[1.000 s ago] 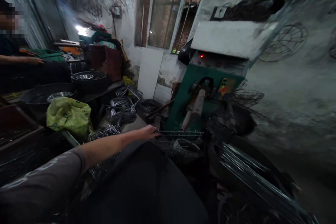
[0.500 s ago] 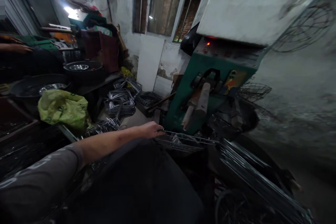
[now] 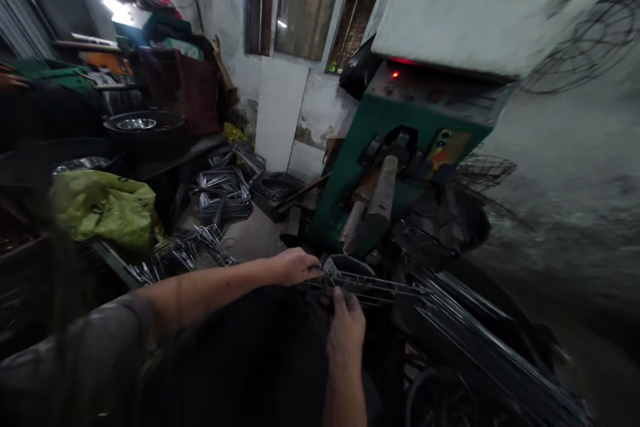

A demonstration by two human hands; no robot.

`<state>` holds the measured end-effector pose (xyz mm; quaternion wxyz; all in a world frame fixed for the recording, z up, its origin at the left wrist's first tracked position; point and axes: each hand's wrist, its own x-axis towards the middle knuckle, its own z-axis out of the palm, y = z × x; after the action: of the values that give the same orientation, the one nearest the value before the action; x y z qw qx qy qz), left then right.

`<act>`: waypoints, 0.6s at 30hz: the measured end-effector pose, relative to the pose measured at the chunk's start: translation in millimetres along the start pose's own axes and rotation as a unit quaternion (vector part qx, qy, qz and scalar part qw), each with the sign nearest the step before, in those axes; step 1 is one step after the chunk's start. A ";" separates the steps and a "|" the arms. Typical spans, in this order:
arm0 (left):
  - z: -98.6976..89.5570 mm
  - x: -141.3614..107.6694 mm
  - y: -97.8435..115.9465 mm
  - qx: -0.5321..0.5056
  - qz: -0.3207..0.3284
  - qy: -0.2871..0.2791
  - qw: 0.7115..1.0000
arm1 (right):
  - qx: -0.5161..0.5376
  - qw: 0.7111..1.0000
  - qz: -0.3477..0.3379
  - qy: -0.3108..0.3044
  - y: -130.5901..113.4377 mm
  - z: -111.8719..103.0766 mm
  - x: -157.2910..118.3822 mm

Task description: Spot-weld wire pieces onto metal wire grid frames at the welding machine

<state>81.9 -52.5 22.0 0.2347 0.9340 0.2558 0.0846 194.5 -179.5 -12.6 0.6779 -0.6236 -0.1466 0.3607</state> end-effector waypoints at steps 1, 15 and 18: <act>1.1 0.7 -0.8 0.000 0.003 0.004 1.000 | 0.020 1.000 0.002 -0.002 -1.5 11.3 4.2; 8.9 13.3 -11.2 0.004 -0.017 0.004 1.000 | 0.049 0.998 0.036 -0.032 -6.9 24.6 20.1; 7.6 15.4 -10.4 0.001 -0.019 0.008 1.000 | 0.051 0.997 0.032 -0.038 -7.1 23.3 26.0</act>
<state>92.6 -39.6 11.0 0.2328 0.9286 0.2756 0.0873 199.6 -144.6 -8.2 0.6909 -0.5785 -0.1340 0.4124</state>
